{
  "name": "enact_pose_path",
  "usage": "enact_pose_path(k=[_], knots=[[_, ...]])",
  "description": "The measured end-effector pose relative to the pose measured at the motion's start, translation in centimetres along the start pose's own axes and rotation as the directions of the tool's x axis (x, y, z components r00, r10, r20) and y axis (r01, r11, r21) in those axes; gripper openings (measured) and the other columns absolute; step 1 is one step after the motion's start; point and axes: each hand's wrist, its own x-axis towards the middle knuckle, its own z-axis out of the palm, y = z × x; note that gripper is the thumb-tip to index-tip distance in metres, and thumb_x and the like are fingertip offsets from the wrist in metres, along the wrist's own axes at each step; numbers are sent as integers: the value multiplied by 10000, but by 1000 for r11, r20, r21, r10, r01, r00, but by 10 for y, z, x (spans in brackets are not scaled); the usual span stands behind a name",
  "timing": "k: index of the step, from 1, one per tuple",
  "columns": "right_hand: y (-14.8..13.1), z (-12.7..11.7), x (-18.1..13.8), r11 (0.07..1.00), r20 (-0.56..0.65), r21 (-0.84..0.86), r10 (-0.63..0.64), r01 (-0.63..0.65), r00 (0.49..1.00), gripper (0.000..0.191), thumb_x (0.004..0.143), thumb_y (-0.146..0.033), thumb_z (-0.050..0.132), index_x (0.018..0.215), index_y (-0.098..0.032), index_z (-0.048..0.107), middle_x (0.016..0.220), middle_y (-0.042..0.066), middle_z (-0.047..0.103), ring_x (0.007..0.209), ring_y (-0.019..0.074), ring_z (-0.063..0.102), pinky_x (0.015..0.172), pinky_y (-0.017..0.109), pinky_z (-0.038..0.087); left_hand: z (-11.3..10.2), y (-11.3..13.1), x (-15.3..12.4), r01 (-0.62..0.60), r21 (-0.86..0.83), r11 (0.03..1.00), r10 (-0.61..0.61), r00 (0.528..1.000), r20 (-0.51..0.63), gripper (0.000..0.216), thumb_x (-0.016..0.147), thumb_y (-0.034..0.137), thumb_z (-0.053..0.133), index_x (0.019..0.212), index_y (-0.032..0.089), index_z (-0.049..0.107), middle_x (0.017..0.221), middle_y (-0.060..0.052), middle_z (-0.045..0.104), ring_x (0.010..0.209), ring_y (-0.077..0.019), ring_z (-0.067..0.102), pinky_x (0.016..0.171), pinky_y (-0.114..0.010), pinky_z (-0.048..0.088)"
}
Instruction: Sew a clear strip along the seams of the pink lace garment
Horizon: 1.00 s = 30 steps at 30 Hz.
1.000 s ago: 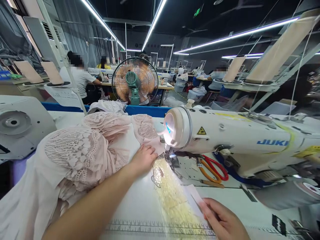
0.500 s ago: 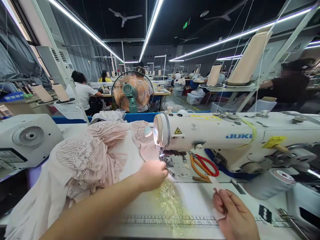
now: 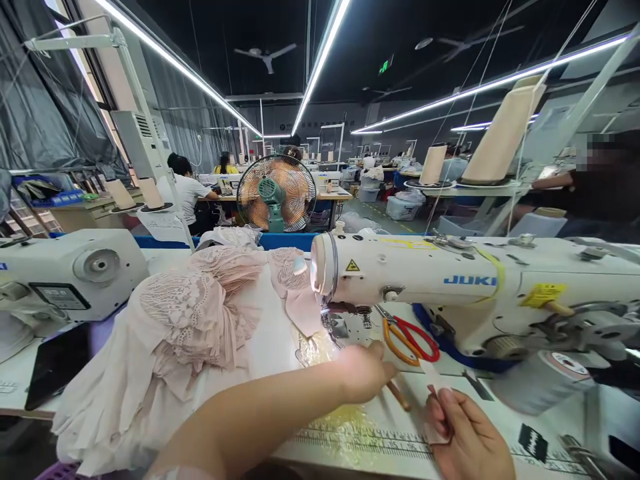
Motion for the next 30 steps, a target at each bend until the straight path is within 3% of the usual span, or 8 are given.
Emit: enact_pose_path(k=[4, 7, 10, 14, 18, 21, 26, 30], knots=[[4, 1, 1, 949, 143, -290, -85, 124, 986, 401, 691, -576, 688, 614, -192, 602, 501, -33, 482, 483, 94, 414, 435, 185, 376, 6, -27, -56, -126, -44, 991, 125, 992, -28, 115, 688, 125, 616, 755, 166, 530, 1132, -64, 546, 737, -136, 588, 655, -239, 508], [9, 8, 2, 769, 376, -584, -26, 259, 926, 350, 797, -539, 567, 748, -201, 646, 591, -6, 572, 534, 147, 510, 497, 246, 430, 11, -51, -89, -199, -82, 977, 186, 971, -147, 73, 719, 170, 572, 778, 164, 530, 1095, -100, 534, 777, -146, 583, 721, -240, 513], [11, 22, 5, 597, 500, -696, 4, 399, 866, 333, 857, -469, 465, 915, -212, 669, 787, 41, 690, 709, 214, 622, 658, 306, 489, 11, -73, -105, -238, -203, 950, 178, 945, -275, 228, 753, 337, 604, 869, 150, 545, 1008, -117, 548, 889, -198, 569, 808, -281, 506], [11, 36, 11, 344, 578, -776, 49, 529, 815, 355, 885, -410, 379, 917, -213, 672, 914, 63, 715, 830, 238, 650, 712, 328, 501, 7, -86, -107, -300, -334, 893, 190, 926, -326, 500, 654, 518, 697, 942, 138, 547, 1057, -141, 552, 933, -234, 553, 848, -328, 503], [15, 41, 11, 142, 574, -810, -9, 570, 819, 385, 902, -344, 298, 853, -208, 655, 871, 71, 686, 771, 215, 653, 641, 305, 496, 13, -86, -101, -293, -406, 866, 144, 922, -358, 120, 815, 204, 524, 911, 139, 553, 1024, -127, 587, 993, -215, 564, 865, -300, 494], [22, 43, 6, 25, 577, -816, -45, 578, 816, 396, 915, -321, 270, 817, -213, 638, 853, 68, 659, 703, 202, 641, 587, 300, 474, 26, -88, -96, -229, -426, 875, 34, 907, -419, 236, 767, 12, 391, 885, 145, 546, 1121, -132, 576, 1029, -206, 574, 859, -312, 501], [27, 44, 1, -61, 605, -795, 0, 604, 796, 336, 936, -306, 312, 799, -230, 609, 831, 42, 641, 731, 187, 628, 588, 279, 457, 41, -94, -92, -135, -485, 864, -122, 879, -462, 524, 716, -37, 349, 1190, 171, 426, 1446, -176, 310, 940, -166, 611, 762, -317, 538], [26, 44, -1, -43, 635, -771, 18, 635, 772, 329, 944, -303, 325, 817, -230, 620, 844, 39, 646, 739, 179, 625, 602, 266, 470, 42, -93, -93, -53, -488, 871, -192, 878, -439, 374, 776, 23, 364, 1103, 169, 472, 1290, -140, 467, 821, -151, 611, 718, -310, 535]])
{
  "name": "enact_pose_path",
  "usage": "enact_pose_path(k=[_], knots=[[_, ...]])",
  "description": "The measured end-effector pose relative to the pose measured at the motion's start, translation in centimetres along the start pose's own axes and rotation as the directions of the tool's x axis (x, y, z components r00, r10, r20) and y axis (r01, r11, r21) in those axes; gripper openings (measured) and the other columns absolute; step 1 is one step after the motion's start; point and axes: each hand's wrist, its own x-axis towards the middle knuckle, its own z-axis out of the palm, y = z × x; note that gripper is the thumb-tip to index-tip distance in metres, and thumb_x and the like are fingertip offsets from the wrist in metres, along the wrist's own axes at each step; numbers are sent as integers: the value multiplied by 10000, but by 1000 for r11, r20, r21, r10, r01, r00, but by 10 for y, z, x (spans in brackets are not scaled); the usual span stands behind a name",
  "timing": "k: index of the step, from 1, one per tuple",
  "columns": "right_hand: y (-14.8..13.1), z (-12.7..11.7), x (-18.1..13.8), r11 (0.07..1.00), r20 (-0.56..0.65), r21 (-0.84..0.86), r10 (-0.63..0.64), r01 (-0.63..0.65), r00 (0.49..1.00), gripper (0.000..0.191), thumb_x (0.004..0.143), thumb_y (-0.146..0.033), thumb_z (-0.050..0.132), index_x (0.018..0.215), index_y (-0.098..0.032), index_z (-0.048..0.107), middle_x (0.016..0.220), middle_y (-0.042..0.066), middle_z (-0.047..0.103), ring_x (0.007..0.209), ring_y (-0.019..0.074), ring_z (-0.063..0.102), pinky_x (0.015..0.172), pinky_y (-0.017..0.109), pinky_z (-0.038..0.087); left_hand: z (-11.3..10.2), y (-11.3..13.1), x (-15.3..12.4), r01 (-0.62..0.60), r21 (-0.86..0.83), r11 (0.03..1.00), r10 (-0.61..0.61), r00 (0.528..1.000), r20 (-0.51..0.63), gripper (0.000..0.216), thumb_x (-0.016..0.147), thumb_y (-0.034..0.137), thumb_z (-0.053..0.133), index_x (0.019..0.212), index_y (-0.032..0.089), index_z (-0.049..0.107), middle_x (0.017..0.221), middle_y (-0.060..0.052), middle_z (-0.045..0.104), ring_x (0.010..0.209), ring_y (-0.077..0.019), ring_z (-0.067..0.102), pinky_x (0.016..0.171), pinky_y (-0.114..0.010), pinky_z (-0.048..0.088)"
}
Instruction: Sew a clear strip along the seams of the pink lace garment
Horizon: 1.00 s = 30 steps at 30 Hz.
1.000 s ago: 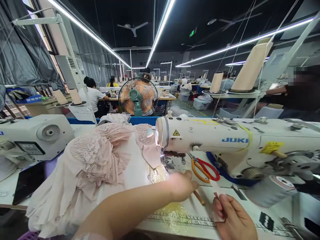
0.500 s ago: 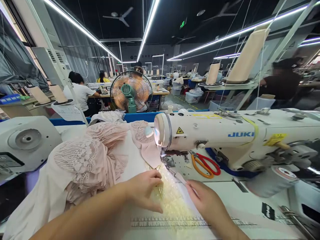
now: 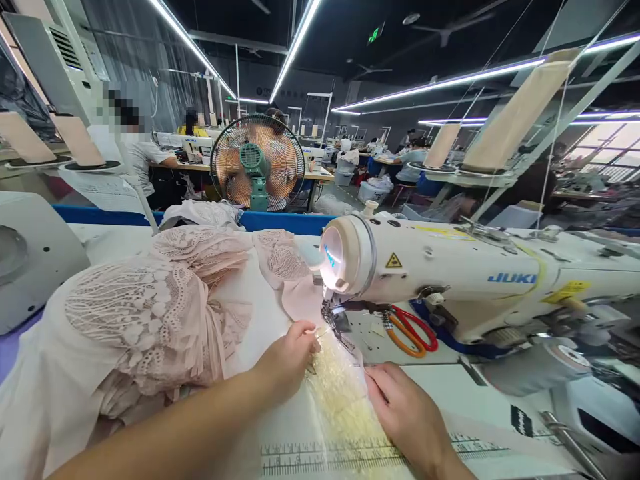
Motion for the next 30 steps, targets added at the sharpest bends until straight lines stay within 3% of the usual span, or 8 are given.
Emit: enact_pose_path(k=[3, 8, 13, 16, 19, 22, 27, 30], knots=[[0, 0, -1, 998, -4, 4, -60, 60, 998, 320, 945, -291, 332, 927, -229, 646, 867, 43, 655, 747, 178, 627, 603, 263, 479, -3, 2, 0, 36, 54, 998, -38, 999, 35, 232, 816, 55, 366, 941, 166, 527, 1099, -85, 555, 766, -143, 598, 686, -275, 514], [2, 2, 1, 999, -90, 41, -15, 19, 996, 333, 932, -292, 352, 893, -203, 670, 818, 48, 657, 751, 186, 638, 624, 273, 499, -9, 3, 3, 53, 215, 975, -69, 995, 69, 323, 819, 50, 410, 1031, 229, 576, 1009, -26, 591, 806, -147, 601, 683, -238, 472], [-3, -2, 6, 996, -15, 87, 28, -27, 999, 394, 912, -289, 319, 1102, -183, 647, 860, 57, 667, 757, 198, 645, 631, 301, 508, -14, 5, 6, 50, 369, 928, -122, 977, 175, 363, 815, 69, 458, 1091, 270, 583, 1005, -11, 610, 858, -165, 599, 620, -218, 407], [-6, -7, 8, 990, 61, 123, 66, -73, 996, 424, 905, -304, 294, 1119, -202, 645, 848, 51, 662, 770, 198, 640, 647, 302, 504, -15, 7, 6, 28, 430, 902, -144, 960, 238, 416, 815, 64, 443, 1157, 271, 560, 1046, -15, 617, 861, -176, 596, 585, -229, 362], [-9, -10, 11, 975, 118, 122, 172, -186, 978, 434, 883, -332, 294, 1116, -192, 633, 969, 66, 680, 864, 207, 645, 699, 304, 503, -14, 7, 7, 21, 453, 891, -157, 952, 264, 439, 819, 73, 424, 1191, 274, 543, 1062, -16, 617, 841, -180, 587, 555, -238, 316], [-11, -10, 17, 960, 123, 96, 251, -263, 960, 405, 857, -358, 324, 1076, -179, 613, 1069, 82, 681, 925, 228, 643, 727, 318, 492, -13, 6, 7, 39, 438, 898, -167, 951, 259, 366, 854, 125, 403, 1157, 263, 555, 1040, -20, 615, 827, -183, 577, 547, -244, 293], [-15, -7, 28, 960, 97, 68, 266, -273, 959, 297, 849, -416, 333, 675, -234, 491, 648, 28, 632, 587, 211, 570, 518, 296, 378, -9, 4, 9, 92, 381, 920, -189, 955, 226, 237, 930, 250, 356, 1043, 224, 564, 941, -17, 610, 754, -167, 563, 547, -248, 296], [-16, -6, 35, 966, 68, 80, 239, -245, 969, 286, 836, -404, 349, 609, -237, 402, 617, 12, 590, 571, 190, 531, 520, 277, 347, -9, 7, 15, 111, 401, 909, -205, 958, 200, 315, 970, 305, 276, 954, 195, 571, 823, -19, 598, 670, -157, 545, 517, -260, 286]])
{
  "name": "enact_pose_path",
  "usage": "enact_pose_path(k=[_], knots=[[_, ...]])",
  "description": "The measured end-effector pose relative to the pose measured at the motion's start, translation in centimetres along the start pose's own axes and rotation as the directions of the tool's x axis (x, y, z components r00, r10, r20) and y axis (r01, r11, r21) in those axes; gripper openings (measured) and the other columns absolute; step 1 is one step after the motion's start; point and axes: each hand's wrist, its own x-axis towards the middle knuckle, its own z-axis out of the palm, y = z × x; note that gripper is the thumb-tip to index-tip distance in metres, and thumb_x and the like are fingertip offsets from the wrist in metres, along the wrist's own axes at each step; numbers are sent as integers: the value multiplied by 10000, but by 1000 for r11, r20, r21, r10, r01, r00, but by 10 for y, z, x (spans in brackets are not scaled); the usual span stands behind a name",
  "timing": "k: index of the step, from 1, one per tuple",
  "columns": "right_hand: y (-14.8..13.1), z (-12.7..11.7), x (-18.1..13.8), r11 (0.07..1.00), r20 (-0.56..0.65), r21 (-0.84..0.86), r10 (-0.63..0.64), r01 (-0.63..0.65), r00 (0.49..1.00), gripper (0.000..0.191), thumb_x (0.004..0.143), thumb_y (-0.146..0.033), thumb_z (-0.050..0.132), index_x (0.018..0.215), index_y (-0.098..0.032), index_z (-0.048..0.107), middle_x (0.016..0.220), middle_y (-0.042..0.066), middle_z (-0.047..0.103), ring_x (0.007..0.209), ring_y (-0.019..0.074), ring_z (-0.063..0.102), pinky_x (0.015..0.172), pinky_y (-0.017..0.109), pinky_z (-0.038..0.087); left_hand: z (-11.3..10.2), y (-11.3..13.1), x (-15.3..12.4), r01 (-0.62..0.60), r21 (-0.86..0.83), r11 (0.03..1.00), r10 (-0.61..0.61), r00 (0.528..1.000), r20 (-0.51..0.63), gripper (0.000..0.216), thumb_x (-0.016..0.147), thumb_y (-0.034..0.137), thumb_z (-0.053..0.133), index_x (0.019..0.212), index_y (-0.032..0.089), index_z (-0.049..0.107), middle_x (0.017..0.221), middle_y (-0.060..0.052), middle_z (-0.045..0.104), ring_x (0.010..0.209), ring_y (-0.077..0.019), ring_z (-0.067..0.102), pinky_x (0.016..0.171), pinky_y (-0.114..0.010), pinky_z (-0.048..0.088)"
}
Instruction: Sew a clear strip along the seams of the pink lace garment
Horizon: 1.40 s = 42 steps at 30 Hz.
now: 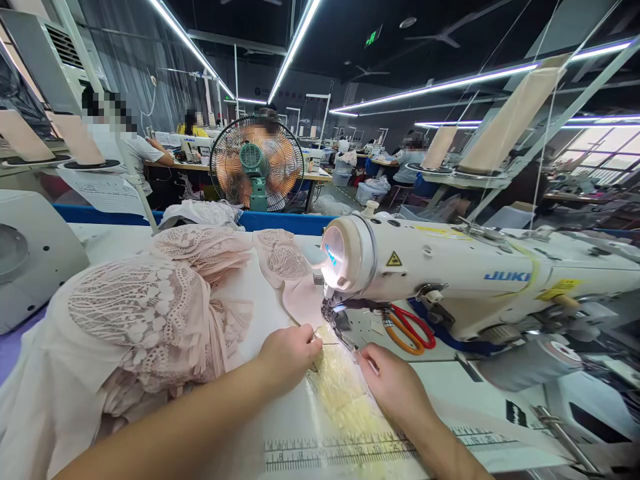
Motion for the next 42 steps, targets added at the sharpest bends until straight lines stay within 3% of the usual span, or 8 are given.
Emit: enact_pose_path(k=[5, 10, 19, 25, 31, 36, 42], knots=[[-2, 2, 6, 999, -52, 33, -31, 33, 998, 253, 806, -382, 386, 600, -238, 418, 619, 10, 587, 591, 186, 540, 530, 264, 353, -7, 7, 9, -84, 138, 987, 86, 996, -7, 295, 948, 230, 317, 922, 172, 605, 804, -57, 576, 678, -181, 543, 502, -279, 295], [2, 4, 4, 998, -115, 62, -11, 18, 993, 218, 777, -394, 429, 615, -250, 409, 561, -1, 569, 528, 186, 530, 479, 260, 346, 4, 7, 16, -219, 279, 935, 240, 970, -43, 196, 881, 160, 436, 897, 173, 631, 788, -64, 559, 653, -181, 543, 473, -270, 307], [6, 10, 5, 996, -116, 92, 14, -3, 993, 245, 787, -425, 453, 626, -251, 394, 536, -25, 536, 492, 170, 496, 464, 251, 337, 21, 5, 27, -224, 275, 935, 257, 962, -89, 188, 894, 173, 433, 866, 187, 618, 744, -40, 554, 620, -174, 519, 453, -280, 274], [3, 6, 1, 995, -93, 99, 27, -18, 995, 250, 790, -432, 455, 621, -248, 439, 552, -20, 564, 510, 171, 523, 469, 249, 352, 11, 9, 22, -233, 286, 929, 250, 968, -23, 200, 881, 130, 434, 945, 175, 619, 784, -56, 571, 667, -185, 544, 473, -266, 313], [3, 3, -1, 993, -107, 95, 77, -67, 991, 215, 762, -454, 473, 762, -252, 548, 764, 24, 695, 676, 218, 640, 534, 284, 437, 0, 9, 16, -191, 270, 944, 194, 981, 17, 220, 819, 63, 461, 964, 143, 605, 828, -82, 584, 677, -205, 570, 480, -280, 355], [8, 6, -1, 998, -176, 69, 23, -11, 984, 222, 761, -432, 447, 767, -244, 564, 787, 45, 692, 721, 231, 645, 572, 309, 461, 0, 5, 18, -154, 254, 955, 161, 987, -4, 223, 784, 35, 479, 928, 139, 614, 827, -86, 587, 670, -199, 567, 484, -276, 362], [10, 10, 2, 995, -153, 101, 33, -18, 988, 235, 777, -420, 434, 816, -235, 574, 832, 58, 700, 779, 248, 658, 622, 338, 486, 1, 0, 23, -123, 250, 960, 130, 991, -13, 209, 803, 73, 476, 928, 150, 625, 846, -80, 589, 697, -205, 572, 480, -278, 352]])
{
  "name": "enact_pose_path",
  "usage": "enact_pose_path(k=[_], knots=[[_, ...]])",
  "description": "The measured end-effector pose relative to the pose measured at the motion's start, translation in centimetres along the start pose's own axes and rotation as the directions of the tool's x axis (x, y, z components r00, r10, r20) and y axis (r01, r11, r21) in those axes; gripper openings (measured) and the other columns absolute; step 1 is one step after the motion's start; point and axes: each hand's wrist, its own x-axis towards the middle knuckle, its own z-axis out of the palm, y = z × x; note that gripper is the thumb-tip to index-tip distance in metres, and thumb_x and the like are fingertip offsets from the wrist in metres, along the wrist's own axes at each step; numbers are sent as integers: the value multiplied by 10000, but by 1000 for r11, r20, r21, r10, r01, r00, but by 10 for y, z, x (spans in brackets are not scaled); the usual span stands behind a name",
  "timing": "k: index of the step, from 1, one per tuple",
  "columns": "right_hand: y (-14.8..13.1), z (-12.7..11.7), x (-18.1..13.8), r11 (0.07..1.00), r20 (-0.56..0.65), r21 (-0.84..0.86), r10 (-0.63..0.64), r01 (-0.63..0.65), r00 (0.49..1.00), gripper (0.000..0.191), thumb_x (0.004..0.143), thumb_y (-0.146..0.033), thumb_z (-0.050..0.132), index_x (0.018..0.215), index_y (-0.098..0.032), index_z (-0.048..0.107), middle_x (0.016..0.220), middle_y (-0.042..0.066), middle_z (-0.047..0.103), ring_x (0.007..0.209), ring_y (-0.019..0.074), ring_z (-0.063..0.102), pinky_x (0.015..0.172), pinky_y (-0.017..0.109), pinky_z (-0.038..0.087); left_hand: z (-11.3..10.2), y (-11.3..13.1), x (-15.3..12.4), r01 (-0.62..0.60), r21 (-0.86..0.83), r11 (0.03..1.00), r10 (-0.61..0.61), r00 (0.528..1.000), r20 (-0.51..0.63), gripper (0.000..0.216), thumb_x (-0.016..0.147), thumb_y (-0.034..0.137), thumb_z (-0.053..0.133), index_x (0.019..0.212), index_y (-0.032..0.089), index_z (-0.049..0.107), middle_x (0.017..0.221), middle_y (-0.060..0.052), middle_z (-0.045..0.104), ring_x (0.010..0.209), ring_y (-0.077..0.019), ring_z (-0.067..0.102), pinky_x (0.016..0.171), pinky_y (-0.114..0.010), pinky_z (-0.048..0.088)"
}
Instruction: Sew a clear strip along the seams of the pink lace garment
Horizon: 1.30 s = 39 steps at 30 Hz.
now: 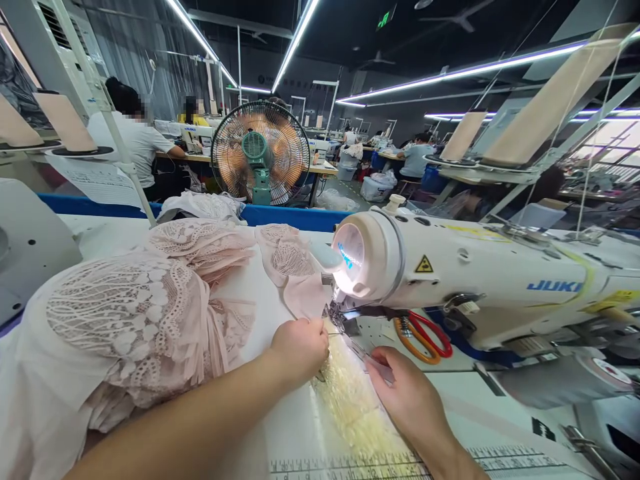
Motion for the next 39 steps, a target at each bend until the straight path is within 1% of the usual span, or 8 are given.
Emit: enact_pose_path(k=[6, 10, 15, 21, 25, 28, 32, 39], knots=[[0, 1, 2, 998, -25, 10, -56, 56, 998, 237, 787, -413, 442, 828, -221, 574, 822, 75, 708, 774, 249, 668, 620, 342, 494, 0, -3, 7, 28, -19, 999, -28, 1000, -5, 139, 800, 111, 514, 884, 148, 620, 855, -85, 580, 701, -195, 575, 496, -272, 374], [4, 2, 2, 993, -62, -20, -121, 120, 991, 249, 800, -411, 444, 827, -207, 584, 790, 82, 707, 764, 267, 658, 706, 402, 484, 0, -3, 9, 60, -30, 998, -60, 998, 4, 87, 789, 133, 551, 848, 141, 614, 851, -90, 578, 703, -200, 582, 490, -268, 378], [7, 4, 3, 995, -45, -14, -101, 100, 994, 283, 802, -434, 433, 829, -203, 594, 798, 96, 708, 774, 286, 647, 735, 442, 468, -1, -3, 3, 61, -41, 997, -60, 998, 5, 136, 785, 73, 522, 851, 144, 618, 852, -86, 580, 688, -196, 581, 481, -268, 364], [8, 3, 3, 999, -11, 23, -39, 39, 999, 295, 784, -451, 435, 823, -209, 598, 796, 90, 704, 783, 284, 639, 747, 450, 463, -2, 0, 1, -21, -25, 999, 22, 999, 35, 181, 722, 33, 532, 835, 147, 617, 848, -88, 573, 701, -215, 572, 481, -293, 366], [6, 3, 3, 999, 16, 45, 5, -6, 1000, 294, 771, -462, 446, 830, -218, 598, 811, 84, 702, 803, 290, 627, 769, 461, 459, -5, 2, 7, -5, -47, 999, 9, 997, 81, 153, 709, 42, 556, 809, 139, 617, 872, -94, 571, 707, -217, 576, 491, -296, 389], [6, 4, 3, 998, 17, 61, 6, -7, 1000, 281, 766, -466, 465, 831, -224, 592, 817, 80, 701, 805, 288, 624, 776, 458, 462, -5, 4, 8, 21, -58, 998, -17, 997, 71, 135, 698, 41, 573, 788, 135, 609, 850, -91, 561, 685, -201, 570, 495, -285, 399], [11, 6, 1, 999, 6, 34, -34, 33, 999, 265, 793, -454, 460, 838, -228, 591, 823, 72, 700, 811, 282, 627, 762, 453, 474, -3, 5, 7, 36, -64, 997, -32, 998, 60, 138, 690, 57, 583, 803, 130, 613, 825, -92, 551, 671, -203, 564, 481, -278, 375], [29, 8, 0, 985, -32, -42, -166, 165, 986, 227, 811, -435, 506, 890, -238, 588, 857, 53, 696, 807, 249, 658, 700, 408, 526, -10, 7, 5, 33, -18, 999, -30, 992, 121, 195, 700, 82, 586, 880, 132, 638, 842, -91, 549, 663, -182, 537, 461, -259, 315]])
